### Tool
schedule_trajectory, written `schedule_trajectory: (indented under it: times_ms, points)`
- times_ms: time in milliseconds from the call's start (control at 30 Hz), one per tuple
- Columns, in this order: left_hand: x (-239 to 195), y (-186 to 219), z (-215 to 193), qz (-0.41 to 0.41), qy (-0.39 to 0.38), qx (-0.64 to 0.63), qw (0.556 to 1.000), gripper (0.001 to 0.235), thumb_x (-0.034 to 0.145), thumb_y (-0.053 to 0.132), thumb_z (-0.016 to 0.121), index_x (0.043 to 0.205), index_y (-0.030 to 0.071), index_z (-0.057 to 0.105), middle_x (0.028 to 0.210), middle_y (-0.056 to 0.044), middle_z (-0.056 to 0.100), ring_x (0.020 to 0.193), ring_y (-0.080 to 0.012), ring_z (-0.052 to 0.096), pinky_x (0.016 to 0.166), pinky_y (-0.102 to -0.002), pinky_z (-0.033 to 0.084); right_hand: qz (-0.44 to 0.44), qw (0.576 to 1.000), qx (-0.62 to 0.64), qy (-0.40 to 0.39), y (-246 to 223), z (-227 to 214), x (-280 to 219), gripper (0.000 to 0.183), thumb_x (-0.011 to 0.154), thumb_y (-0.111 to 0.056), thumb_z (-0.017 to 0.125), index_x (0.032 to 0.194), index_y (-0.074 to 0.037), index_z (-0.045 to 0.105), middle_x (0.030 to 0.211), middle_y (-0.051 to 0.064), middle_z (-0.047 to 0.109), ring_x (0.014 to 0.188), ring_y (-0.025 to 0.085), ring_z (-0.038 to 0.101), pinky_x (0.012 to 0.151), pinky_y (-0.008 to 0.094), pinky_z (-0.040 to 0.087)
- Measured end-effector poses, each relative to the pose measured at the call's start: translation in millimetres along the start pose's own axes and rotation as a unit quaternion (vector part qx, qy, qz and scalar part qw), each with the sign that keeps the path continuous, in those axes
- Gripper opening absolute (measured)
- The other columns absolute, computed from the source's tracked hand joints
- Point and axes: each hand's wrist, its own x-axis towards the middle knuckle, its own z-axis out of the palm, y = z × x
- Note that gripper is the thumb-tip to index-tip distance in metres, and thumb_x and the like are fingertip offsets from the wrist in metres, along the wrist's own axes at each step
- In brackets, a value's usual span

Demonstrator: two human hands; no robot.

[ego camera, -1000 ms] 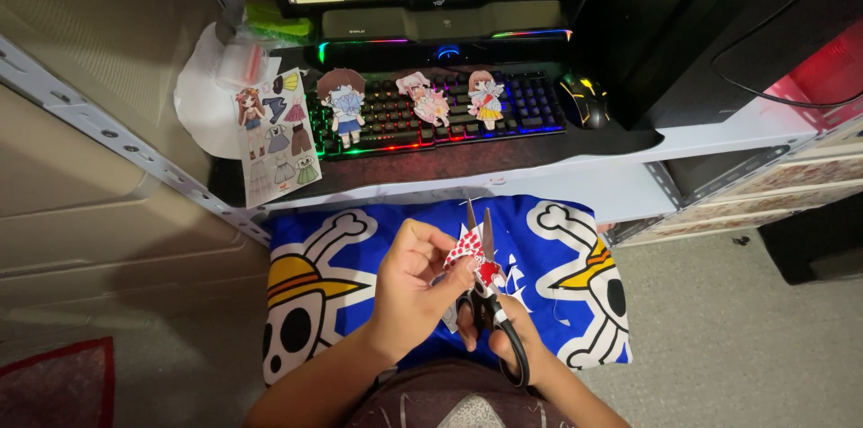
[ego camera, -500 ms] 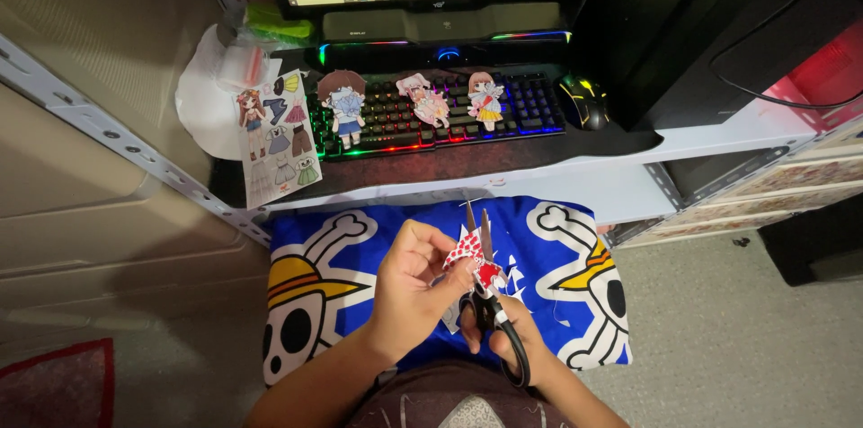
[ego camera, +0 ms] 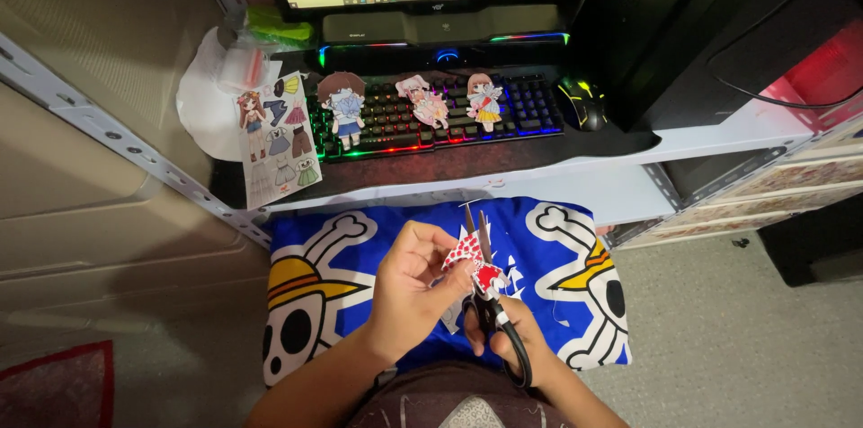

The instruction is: Cutting out small paper doll figures from a printed sheet using scissors

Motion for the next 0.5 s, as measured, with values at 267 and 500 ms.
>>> schedule_trajectory:
  times_ms: [267,500]
  points:
    - [1.1,4.5,0.7,-0.005,-0.003,0.003,1.0,0.024,0.09,0.004,0.076,0.108,0.004,0.059,0.087,-0.007,0.07,0.074,-0.0126,0.068,0.07,-0.024,0.06,-0.005,1.0,0.005,0.0,-1.2,-1.1,-1.3,0.068,0.094,-0.071,0.061,0.08,-0.005,0.057,0.063,0.004,0.057,0.056,0.016,0.053,0.055,0.029,0.043]
    - [1.4,4.9,-0.2,-0.008,-0.009,0.003,1.0,0.024,0.091,0.005,0.076,0.109,0.004,0.061,0.09,-0.008,0.071,0.078,-0.013,0.068,0.071,-0.024,0.06,-0.006,1.0,0.013,-0.003,2.9,-3.5,-4.3,0.066,0.095,-0.07,0.062,0.081,-0.006,0.056,0.064,0.005,0.056,0.055,0.015,0.052,0.053,0.028,0.043]
